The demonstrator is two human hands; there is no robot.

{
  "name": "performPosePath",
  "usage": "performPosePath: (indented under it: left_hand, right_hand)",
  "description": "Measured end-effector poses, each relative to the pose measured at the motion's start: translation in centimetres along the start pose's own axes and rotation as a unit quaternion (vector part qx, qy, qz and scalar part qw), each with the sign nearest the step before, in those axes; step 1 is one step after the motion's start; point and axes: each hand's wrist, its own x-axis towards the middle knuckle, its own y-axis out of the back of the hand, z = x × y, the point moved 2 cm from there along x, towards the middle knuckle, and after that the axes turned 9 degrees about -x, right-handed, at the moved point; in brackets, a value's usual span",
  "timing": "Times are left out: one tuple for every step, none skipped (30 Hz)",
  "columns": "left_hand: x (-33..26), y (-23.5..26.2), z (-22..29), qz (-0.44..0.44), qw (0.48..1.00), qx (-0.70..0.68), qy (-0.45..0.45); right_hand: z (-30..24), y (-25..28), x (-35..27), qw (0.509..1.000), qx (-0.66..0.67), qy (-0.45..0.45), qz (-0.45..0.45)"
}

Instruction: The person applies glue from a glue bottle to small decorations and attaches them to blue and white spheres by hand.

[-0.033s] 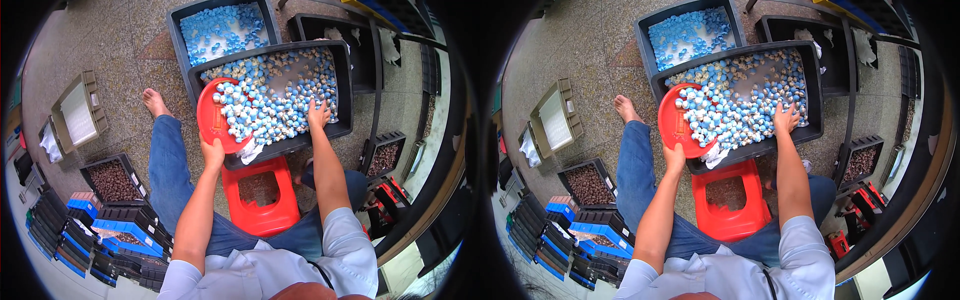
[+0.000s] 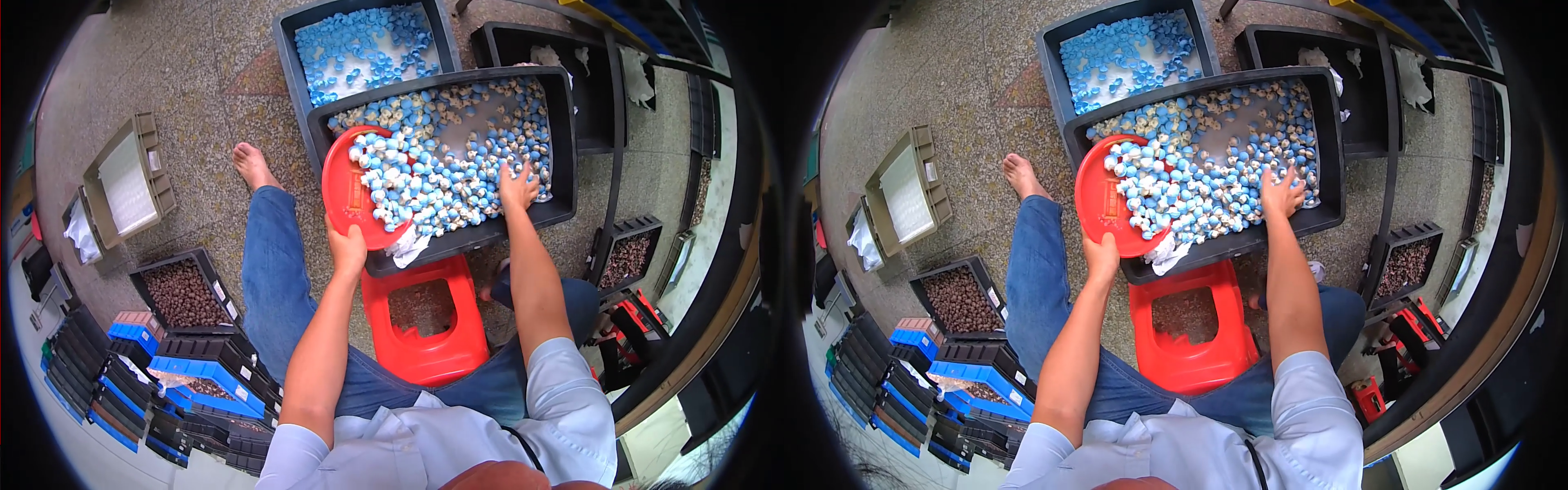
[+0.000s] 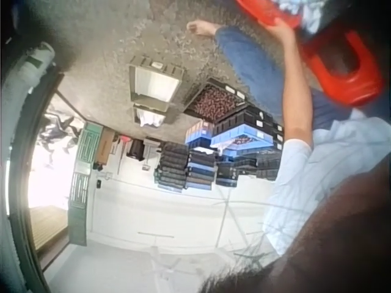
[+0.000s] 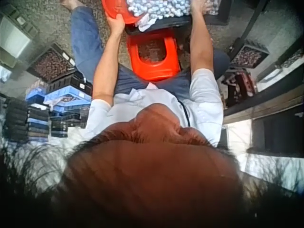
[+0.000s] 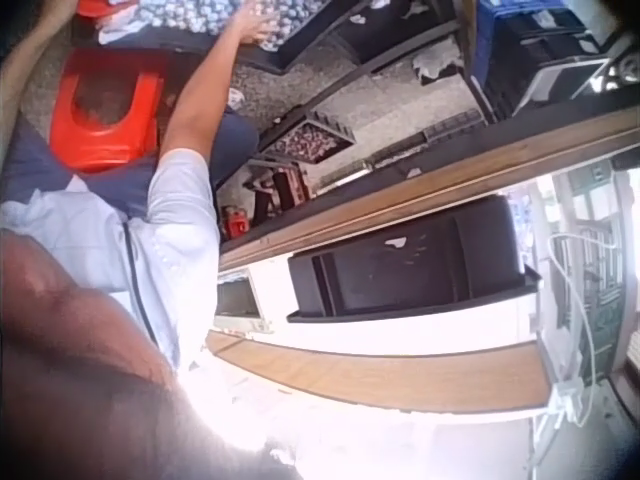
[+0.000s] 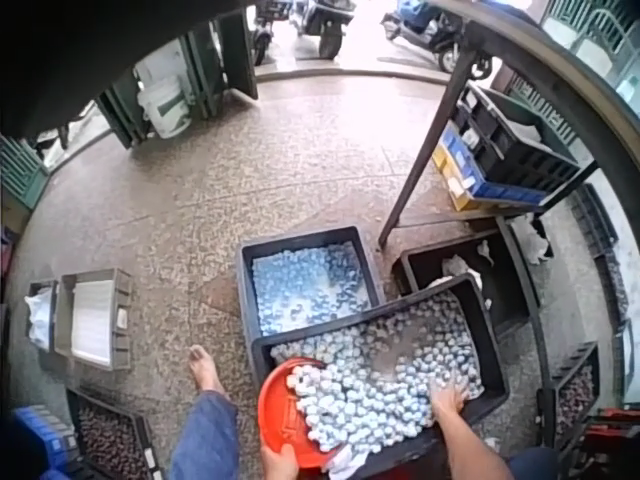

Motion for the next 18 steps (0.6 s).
performPosePath:
  left_hand:
    - [-0.1, 0.1, 0.1, 0.004, 1.0, 0.001, 0.001]
    - [-0.2, 0.1, 0.1, -0.001, 1.0, -0.005, -0.001]
    - [-0.3, 0.2, 0.2, -0.008, 1.0, -0.009, -0.003]
    - [-0.2, 0.0, -0.1, -0.01, 1.0, -0.011, -0.005]
    - [-0.1, -0.2, -0.3, -0.014, 1.0, -0.004, -0.011]
    - [0.0, 0.5, -0.6, -0.01, 1.0, 0.009, -0.018]
    - [-0.2, 0.5, -0.4, -0.009, 1.0, 0.009, -0.016]
    - [-0.3, 0.4, -0.3, -0.008, 1.0, -0.004, -0.007]
    - [-0.7, -1.0, -0.1, -0.019, 0.999, -0.025, 0.004]
    - [-0.8, -0.5, -0.4, -0.014, 1.0, -0.02, 0.005]
    - [-0.7, 0.1, -0.5, -0.014, 1.0, -0.002, -0.011]
    - [-0.7, 0.0, -0.7, -0.021, 0.999, 0.012, -0.025]
    - [-0.4, 0.0, -0.9, -0.022, 0.999, 0.012, -0.026]
    - [0.2, 0.1, -1.1, -0.023, 0.999, -0.002, -0.027]
    - [0.5, -0.1, -1.1, -0.026, 0.999, -0.018, -0.026]
    - [0.4, 0.2, -1.1, -0.03, 0.999, -0.023, 0.006]
    - [0.0, 0.1, -1.2, -0.032, 0.999, -0.024, 0.006]
    - [0.1, 1.0, -1.2, -0.022, 0.999, -0.025, 0.002]
  right_hand:
    - [-0.1, -0.2, 0.1, 0.998, -0.001, -0.026, -0.058]
    - [-0.6, -0.5, -0.5, 0.998, 0.018, -0.022, -0.053]
    - [-1.5, -0.5, -1.8, 0.998, 0.038, -0.02, -0.049]
    - [-1.9, -0.9, -2.4, 0.999, 0.049, -0.013, -0.009]
    - [-2.0, -1.1, -2.6, 0.998, 0.061, -0.001, -0.005]
    - [-3.2, -0.8, -3.7, 0.997, 0.07, 0.01, -0.026]
    - [-3.7, -0.3, -4.4, 0.996, 0.076, 0.018, -0.043]
    - [-4.3, -0.7, -4.9, 0.991, 0.122, 0.016, -0.05]
    - [-3.8, -1.6, -4.4, 0.989, 0.134, 0.02, -0.063]
    - [-5.4, -1.3, -6.7, 0.986, 0.151, 0.016, -0.062]
    - [-7.0, -0.4, -8.7, 0.983, 0.171, 0.014, -0.059]
    - [-7.0, -0.4, -8.9, 0.983, 0.172, 0.014, -0.058]
    - [-7.1, -0.4, -9.1, 0.98, 0.188, 0.021, -0.06]
    - [-7.2, -0.4, -9.2, 0.977, 0.204, 0.027, -0.061]
    - [-7.6, -0.6, -8.8, 0.975, 0.209, 0.042, -0.059]
    - [-7.4, -0.7, -8.9, 0.974, 0.212, 0.044, -0.067]
    - [-7.2, -0.9, -9.3, 0.973, 0.215, 0.046, -0.077]
    - [-8.7, -0.1, -11.1, 0.97, 0.209, 0.049, -0.11]
